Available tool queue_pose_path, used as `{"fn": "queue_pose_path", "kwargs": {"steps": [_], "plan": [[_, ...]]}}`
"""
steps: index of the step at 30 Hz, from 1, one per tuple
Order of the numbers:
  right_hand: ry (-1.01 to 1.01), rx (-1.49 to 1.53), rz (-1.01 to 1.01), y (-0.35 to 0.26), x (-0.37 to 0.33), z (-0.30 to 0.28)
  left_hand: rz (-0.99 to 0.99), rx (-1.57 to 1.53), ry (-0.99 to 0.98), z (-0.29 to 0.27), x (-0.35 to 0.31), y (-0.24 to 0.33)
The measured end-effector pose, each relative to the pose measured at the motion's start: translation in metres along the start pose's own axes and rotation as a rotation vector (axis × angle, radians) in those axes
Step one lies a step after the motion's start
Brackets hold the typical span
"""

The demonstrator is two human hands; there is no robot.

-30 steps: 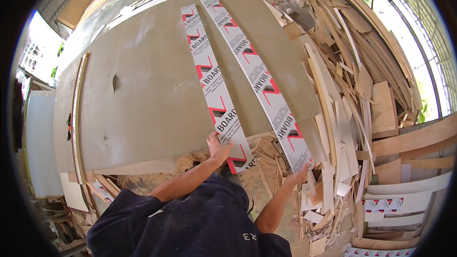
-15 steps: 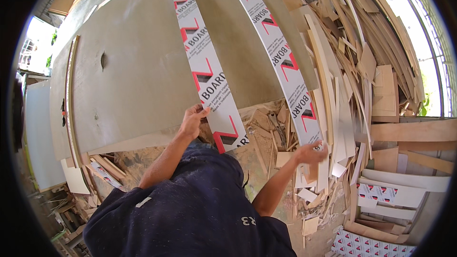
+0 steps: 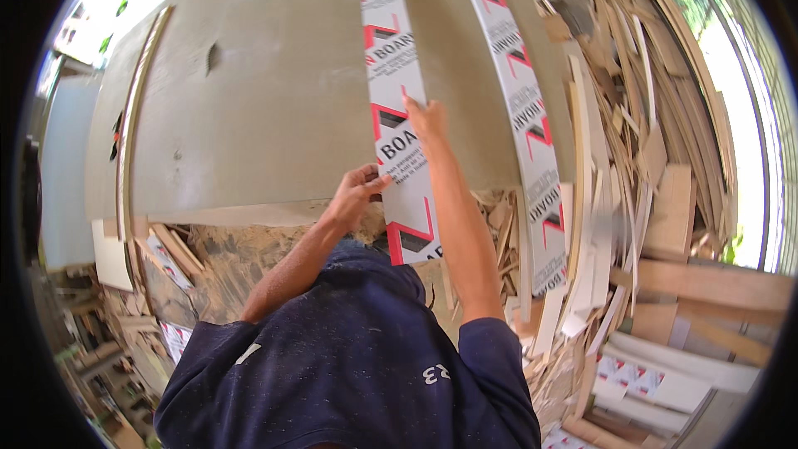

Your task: The person measures a wooden panel with a tape measure, marks it with a pen, hammers a guide board onto the panel, and then places several wooden pieces and panels on a workbench.

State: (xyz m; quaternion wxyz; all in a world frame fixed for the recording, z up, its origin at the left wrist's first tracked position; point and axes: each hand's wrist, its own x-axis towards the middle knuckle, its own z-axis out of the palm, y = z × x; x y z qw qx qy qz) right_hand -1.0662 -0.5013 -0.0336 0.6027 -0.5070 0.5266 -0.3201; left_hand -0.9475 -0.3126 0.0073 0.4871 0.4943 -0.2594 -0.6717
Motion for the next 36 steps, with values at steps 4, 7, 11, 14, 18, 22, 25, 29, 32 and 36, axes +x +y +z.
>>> {"fn": "queue_pose_path", "kwargs": {"steps": [4, 7, 11, 14, 18, 22, 25, 29, 32, 36], "plan": [[0.151, -0.077, -0.01, -0.002, -0.013, 0.017, -0.041, -0.039, 0.074, -0.014, -0.035, 0.018], [0.161, 0.257, -0.071, -0.026, -0.027, 0.08, 0.151, -0.002, 0.045, -0.062, -0.095, 0.044], [0.327, 0.371, -0.04, -0.086, -0.054, 0.172, 0.283, -0.116, 0.209, -0.126, -0.169, 0.072], [0.311, 0.466, -0.063, -0.126, -0.094, 0.238, 0.455, -0.5, 0.6, -0.171, -0.172, 0.066], [0.357, 0.683, -0.246, -0.133, -0.123, 0.335, 0.539, -0.475, 1.082, -0.27, -0.173, 0.105], [0.257, 0.835, -0.421, -0.11, -0.113, 0.367, 0.66, -0.105, 1.055, -0.409, -0.206, 0.134], [0.426, 0.846, -0.297, -0.134, -0.093, 0.32, 0.537, 0.016, 1.048, -0.509, -0.242, 0.175], [0.353, 0.97, -0.101, -0.075, -0.107, 0.351, 0.456, 0.261, 0.986, -0.632, -0.238, 0.21], [0.33, 1.178, 0.037, 0.01, -0.101, 0.373, 0.413, 0.429, 1.079, -0.689, -0.208, 0.233], [0.39, 1.31, 0.157, 0.044, -0.091, 0.436, 0.125, 0.978, 1.257, -0.726, -0.184, 0.233]]}}
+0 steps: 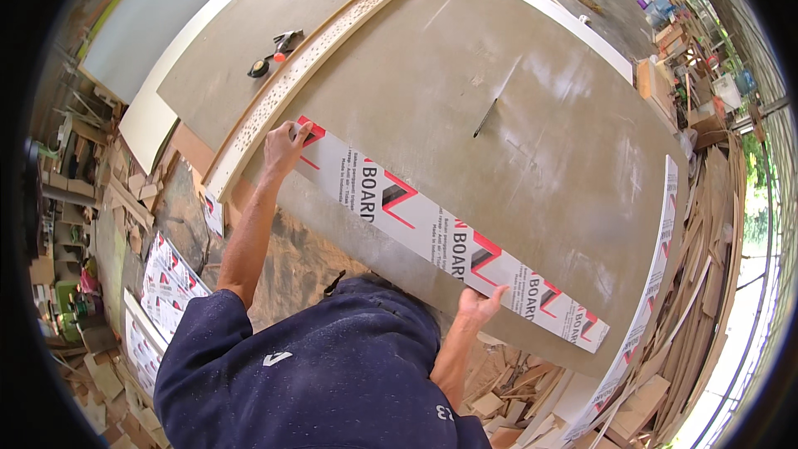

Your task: The person measures a wooden panel with a tape measure, marks it with a pen, hammers a guide board onto the panel, and then places several wooden pieces and panels on a workbench.

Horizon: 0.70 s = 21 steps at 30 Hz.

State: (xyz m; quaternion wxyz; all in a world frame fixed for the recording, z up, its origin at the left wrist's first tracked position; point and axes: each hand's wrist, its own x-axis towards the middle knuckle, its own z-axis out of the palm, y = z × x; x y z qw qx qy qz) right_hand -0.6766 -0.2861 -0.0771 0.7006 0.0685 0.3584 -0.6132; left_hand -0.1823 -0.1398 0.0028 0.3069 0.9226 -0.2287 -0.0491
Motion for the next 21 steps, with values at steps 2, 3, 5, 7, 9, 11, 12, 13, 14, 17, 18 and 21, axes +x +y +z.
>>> {"fn": "queue_pose_path", "kwargs": {"steps": [2, 3, 5, 7, 9, 11, 12, 13, 14, 17, 18, 21], "plan": [[-0.01, 0.019, 0.03, 0.02, -0.002, 0.009, 0.196, 0.212, 0.208, 0.019, 0.008, -0.011], [-0.021, 0.028, 0.064, 0.027, -0.003, 0.015, 0.124, 0.196, 0.116, 0.021, 0.009, -0.008], [-0.035, -0.007, 0.086, 0.047, 0.007, 0.017, 0.129, 0.199, 0.162, 0.044, 0.022, -0.036], [-0.007, -0.076, 0.145, 0.062, 0.013, 0.025, 0.128, 0.201, 0.21, 0.061, 0.031, -0.055], [-0.006, -0.073, 0.163, 0.078, 0.028, 0.021, 0.1, 0.379, 0.112, 0.065, 0.03, -0.055], [0.012, -0.071, 0.188, 0.094, 0.043, 0.016, 0.267, 0.356, -0.026, 0.072, 0.016, -0.043], [0.008, -0.078, 0.197, 0.101, 0.041, 0.018, 0.357, 0.371, -0.178, 0.073, 0.003, -0.029], [0.013, -0.096, 0.195, 0.109, 0.037, 0.024, 0.436, 0.329, -0.296, 0.077, -0.009, -0.022], [0.027, -0.114, 0.181, 0.11, 0.036, 0.025, 0.586, 0.426, -0.451, 0.07, -0.024, 0.003], [0.002, -0.151, 0.193, 0.122, 0.04, 0.026, 0.83, 0.36, -0.592, 0.065, -0.025, 0.019], [0.002, -0.191, 0.176, 0.123, 0.038, 0.027, 0.924, 0.405, -0.58, 0.066, -0.025, 0.015], [0.063, -0.527, 0.382, 0.102, 0.03, 0.041, 0.886, 0.364, -0.496, 0.083, -0.009, 0.003]]}}
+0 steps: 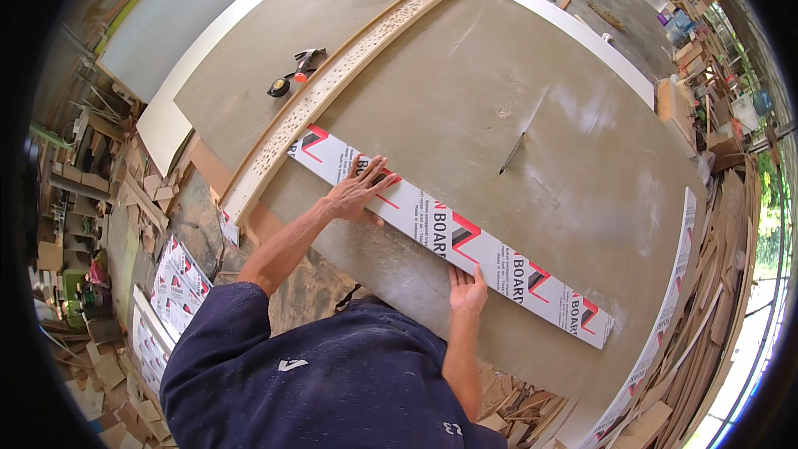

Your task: The person measures a wooden panel with a tape measure, marks it with a pen, hammers a guide board onto the panel, and then places several wooden pieces and panels on a workbench.

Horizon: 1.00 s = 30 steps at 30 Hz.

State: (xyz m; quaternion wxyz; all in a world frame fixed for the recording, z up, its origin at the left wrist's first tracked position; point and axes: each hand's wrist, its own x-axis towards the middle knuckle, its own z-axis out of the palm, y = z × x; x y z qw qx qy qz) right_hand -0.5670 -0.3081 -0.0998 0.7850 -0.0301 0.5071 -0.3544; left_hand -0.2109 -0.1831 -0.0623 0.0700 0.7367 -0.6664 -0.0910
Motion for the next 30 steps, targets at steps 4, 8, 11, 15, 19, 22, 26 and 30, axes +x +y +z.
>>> {"fn": "queue_pose_path", "kwargs": {"steps": [4, 8, 11, 15, 19, 22, 26, 30], "plan": [[-0.083, -0.477, 0.132, -0.034, -0.011, -0.01, -0.017, 0.022, -0.047, -0.008, 0.02, -0.002], [-0.066, -0.825, -0.007, -0.069, -0.019, -0.018, -0.023, 0.054, -0.04, -0.005, 0.029, -0.012], [-0.093, -0.946, -0.404, -0.098, -0.012, -0.036, -0.014, 0.044, -0.036, -0.008, 0.039, -0.015], [-0.019, -1.918, -1.178, -0.144, -0.02, -0.014, -0.015, 0.052, 0.021, -0.007, 0.05, -0.022], [-0.046, -2.103, -1.036, -0.179, 0.004, -0.016, -0.023, 0.074, 0.009, -0.014, 0.067, -0.021], [-0.046, -2.102, -1.066, -0.187, 0.016, -0.007, -0.025, 0.084, 0.025, -0.014, 0.075, -0.025], [-0.053, -2.105, -1.014, -0.194, 0.018, 0.008, -0.057, 0.118, -0.003, -0.018, 0.087, -0.027], [-0.036, -2.149, -0.978, -0.195, 0.021, 0.014, -0.034, 0.12, -0.001, -0.019, 0.09, -0.03]]}}
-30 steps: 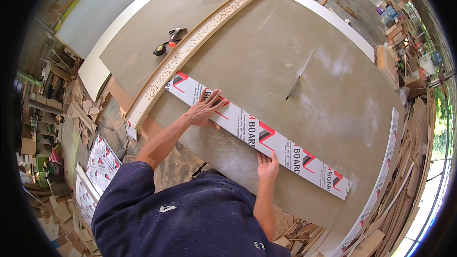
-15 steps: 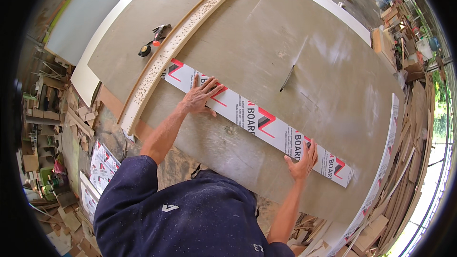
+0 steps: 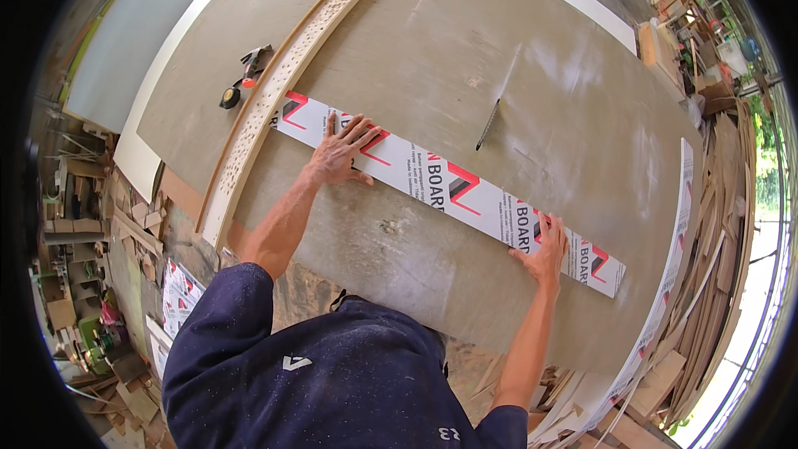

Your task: The person measures a wooden panel with a tape measure, marks it with a pen, hammers a guide board onto the panel, and then places several wooden pieces and panels on a workbench.

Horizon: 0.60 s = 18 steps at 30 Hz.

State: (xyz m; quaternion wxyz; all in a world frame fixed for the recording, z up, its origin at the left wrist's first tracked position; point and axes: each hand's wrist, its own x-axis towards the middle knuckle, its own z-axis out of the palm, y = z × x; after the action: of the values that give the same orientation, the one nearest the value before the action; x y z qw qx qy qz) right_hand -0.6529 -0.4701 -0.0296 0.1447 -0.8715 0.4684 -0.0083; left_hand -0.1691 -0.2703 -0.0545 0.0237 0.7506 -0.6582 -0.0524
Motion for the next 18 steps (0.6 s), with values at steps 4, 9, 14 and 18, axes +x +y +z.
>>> {"fn": "queue_pose_path", "kwargs": {"steps": [4, 9, 14, 18], "plan": [[0.032, -0.014, -0.001, 0.003, -0.002, 0.01, -0.016, 0.025, 0.008, 0.001, 0.002, 0.0], [0.246, 0.101, -0.011, 0.006, -0.032, 0.035, -0.021, 0.057, 0.005, 0.007, 0.006, 0.0], [0.424, 0.215, 0.131, -0.006, -0.13, 0.063, -0.038, 0.035, -0.041, 0.005, 0.012, 0.004], [0.544, 0.318, 0.307, 0.003, -0.239, 0.07, -0.145, 0.014, -0.177, -0.008, 0.004, 0.004]]}}
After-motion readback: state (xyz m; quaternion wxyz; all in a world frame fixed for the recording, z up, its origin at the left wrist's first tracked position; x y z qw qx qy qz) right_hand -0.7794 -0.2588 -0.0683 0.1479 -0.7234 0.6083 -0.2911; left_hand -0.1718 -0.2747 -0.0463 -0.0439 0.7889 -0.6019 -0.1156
